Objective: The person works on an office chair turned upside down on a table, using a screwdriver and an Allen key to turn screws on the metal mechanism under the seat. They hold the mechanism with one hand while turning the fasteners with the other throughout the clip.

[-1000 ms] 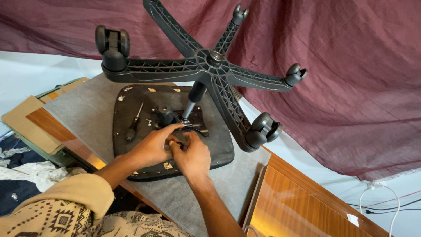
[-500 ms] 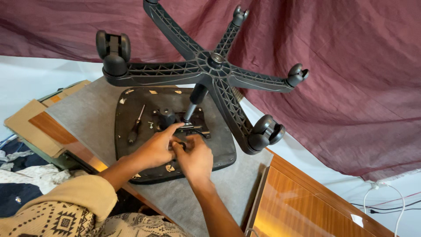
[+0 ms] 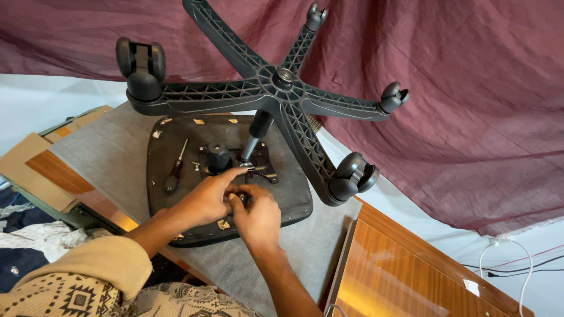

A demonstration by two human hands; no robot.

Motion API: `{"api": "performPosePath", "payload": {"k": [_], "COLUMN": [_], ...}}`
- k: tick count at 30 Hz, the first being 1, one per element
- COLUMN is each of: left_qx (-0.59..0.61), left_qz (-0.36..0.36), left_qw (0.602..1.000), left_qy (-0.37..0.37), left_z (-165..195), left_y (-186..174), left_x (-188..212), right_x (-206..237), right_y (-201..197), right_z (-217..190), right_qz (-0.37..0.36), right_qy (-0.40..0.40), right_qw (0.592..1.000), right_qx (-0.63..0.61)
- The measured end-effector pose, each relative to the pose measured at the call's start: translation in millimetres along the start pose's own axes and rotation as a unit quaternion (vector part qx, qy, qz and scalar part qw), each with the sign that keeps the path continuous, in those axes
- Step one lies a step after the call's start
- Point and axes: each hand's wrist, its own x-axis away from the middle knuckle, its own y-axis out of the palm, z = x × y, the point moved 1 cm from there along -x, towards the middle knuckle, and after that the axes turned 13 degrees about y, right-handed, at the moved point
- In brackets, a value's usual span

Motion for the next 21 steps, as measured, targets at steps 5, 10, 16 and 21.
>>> {"api": "performPosePath", "payload": {"k": [5, 10, 16, 21], "left_qx": [-0.042, 0.010, -0.026, 0.026], "left_qz": [-0.034, 0.019, 0.002, 0.049], "left_qw": [0.999, 0.999, 1.000, 0.998], "left_qy": [0.011, 0.027, 0.000, 0.024], "left_z": [2, 2, 2, -4], "left_y": [2, 1, -3, 1], "left_x": [2, 7, 6, 7], "right_x": [-3, -2, 1, -6], "right_y": [1, 1, 2, 7], "right_z": [-3, -14, -12, -15], "right_qz": [-0.055, -0.047, -0.013, -0.022], "right_qy": [0.173, 0.205, 0.072, 0.217], "right_qw": [0.981, 0.972, 0.997, 0.973], "right_qx": [0.073, 0.105, 0.013, 0.081]}}
